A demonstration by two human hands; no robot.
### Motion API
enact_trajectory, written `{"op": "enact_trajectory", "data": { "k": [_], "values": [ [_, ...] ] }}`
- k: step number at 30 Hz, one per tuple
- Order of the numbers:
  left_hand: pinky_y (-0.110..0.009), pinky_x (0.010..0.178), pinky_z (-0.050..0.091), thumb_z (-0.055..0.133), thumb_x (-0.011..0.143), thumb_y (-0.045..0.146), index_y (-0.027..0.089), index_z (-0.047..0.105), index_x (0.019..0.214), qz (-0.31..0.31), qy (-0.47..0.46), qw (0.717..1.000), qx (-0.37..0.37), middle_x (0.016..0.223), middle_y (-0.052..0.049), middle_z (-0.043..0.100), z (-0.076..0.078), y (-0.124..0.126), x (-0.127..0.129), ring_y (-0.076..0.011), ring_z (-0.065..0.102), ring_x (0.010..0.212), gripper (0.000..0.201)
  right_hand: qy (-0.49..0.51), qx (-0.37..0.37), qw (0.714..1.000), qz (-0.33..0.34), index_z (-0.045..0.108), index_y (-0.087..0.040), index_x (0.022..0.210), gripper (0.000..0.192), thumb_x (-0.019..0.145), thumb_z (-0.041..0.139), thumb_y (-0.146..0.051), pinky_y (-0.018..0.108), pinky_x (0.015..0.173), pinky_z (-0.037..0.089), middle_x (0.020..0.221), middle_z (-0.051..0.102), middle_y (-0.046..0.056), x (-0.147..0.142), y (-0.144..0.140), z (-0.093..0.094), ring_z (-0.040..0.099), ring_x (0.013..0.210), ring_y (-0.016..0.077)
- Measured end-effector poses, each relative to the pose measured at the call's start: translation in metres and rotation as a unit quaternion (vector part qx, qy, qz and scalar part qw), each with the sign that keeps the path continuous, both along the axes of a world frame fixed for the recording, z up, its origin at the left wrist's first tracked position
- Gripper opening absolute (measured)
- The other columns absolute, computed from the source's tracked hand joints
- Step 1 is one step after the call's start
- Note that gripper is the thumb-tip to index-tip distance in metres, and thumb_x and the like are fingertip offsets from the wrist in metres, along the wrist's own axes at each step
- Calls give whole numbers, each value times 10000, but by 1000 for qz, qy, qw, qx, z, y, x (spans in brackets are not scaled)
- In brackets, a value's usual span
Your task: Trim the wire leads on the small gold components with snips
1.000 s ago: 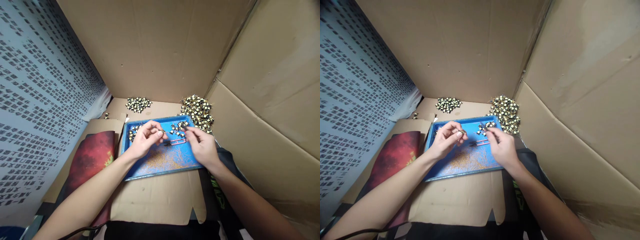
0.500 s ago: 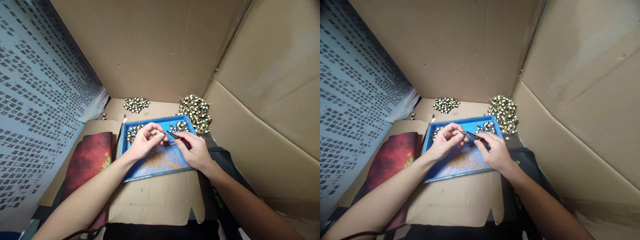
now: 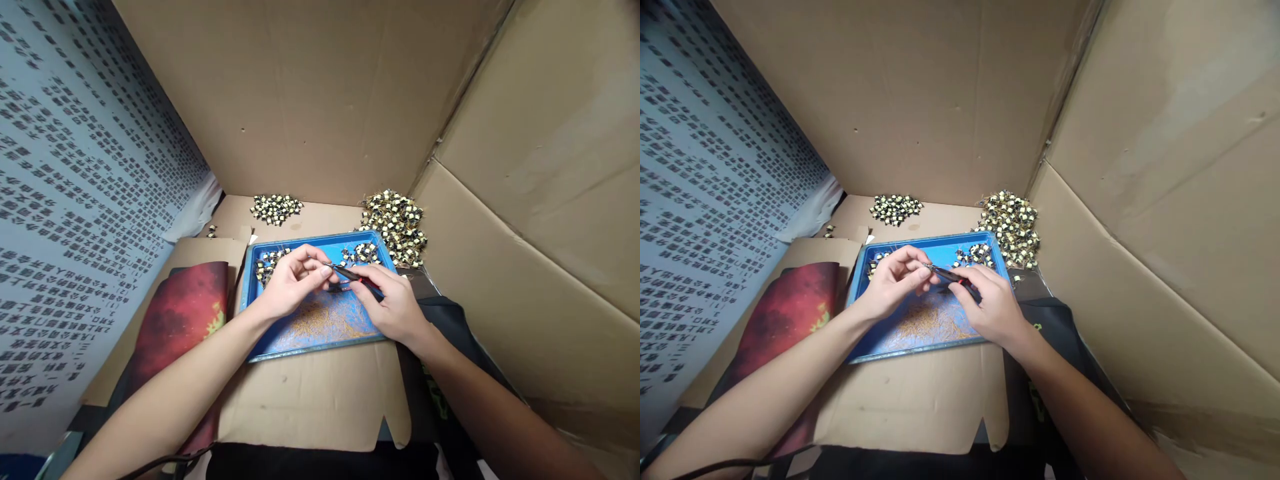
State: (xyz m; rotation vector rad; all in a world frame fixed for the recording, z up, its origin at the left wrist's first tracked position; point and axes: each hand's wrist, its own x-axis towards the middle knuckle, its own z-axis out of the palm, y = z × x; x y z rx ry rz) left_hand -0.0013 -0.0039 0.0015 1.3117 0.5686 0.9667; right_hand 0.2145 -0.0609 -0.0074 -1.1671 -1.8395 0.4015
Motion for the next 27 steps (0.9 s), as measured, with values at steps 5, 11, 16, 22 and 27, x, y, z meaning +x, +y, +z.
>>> {"op": "enact_trajectory", "data": {
  "k": [5, 11, 16, 22, 27],
  "values": [
    [-197, 605, 502, 768, 918, 342, 147, 607, 1023, -16, 9, 1000, 15, 824, -61, 758, 3, -2, 3, -96, 648, 638, 273, 43, -22, 998, -51, 774, -224, 1036, 206, 995, 594, -317, 336, 742, 605, 952, 812, 51, -7, -1, 0, 751, 772, 213],
    [-196, 591, 494, 764, 918, 319, 160, 600, 1016, 25, -25, 999, 6, 846, -62, 756, 2, -1, -4, -106, 657, 665, 249, 65, -45, 984, -160, 769, -182, 1013, 299, 1015, 558, -393, 304, 623, 553, 791, 775, 47, 13, 13, -2, 707, 670, 205],
    [-206, 606, 500, 758, 928, 340, 156, 588, 1110, 12, -9, 1000, 10, 870, -73, 772, 1, 0, -1, -105, 656, 655, 310, -111, -41, 993, 9, 782, -230, 1063, 180, 964, 659, -314, 374, 804, 566, 966, 791, 65, 15, 10, -1, 721, 855, 239],
    [-200, 602, 465, 765, 921, 354, 145, 633, 1078, 11, 17, 1000, 12, 838, -57, 745, -1, -3, 1, -90, 609, 633, 293, -187, -41, 969, 155, 754, -229, 1120, 198, 972, 675, -333, 428, 943, 526, 1039, 774, 73, -4, -3, -5, 686, 1021, 259],
    [-205, 570, 426, 734, 935, 418, 147, 633, 1138, 4, 31, 999, 13, 800, -26, 683, 0, -2, 0, -86, 542, 601, 353, -210, -13, 975, 67, 770, -231, 1100, 192, 1013, 608, -285, 442, 936, 468, 1067, 746, 80, 6, 7, -8, 628, 1015, 262]
  ]
}}
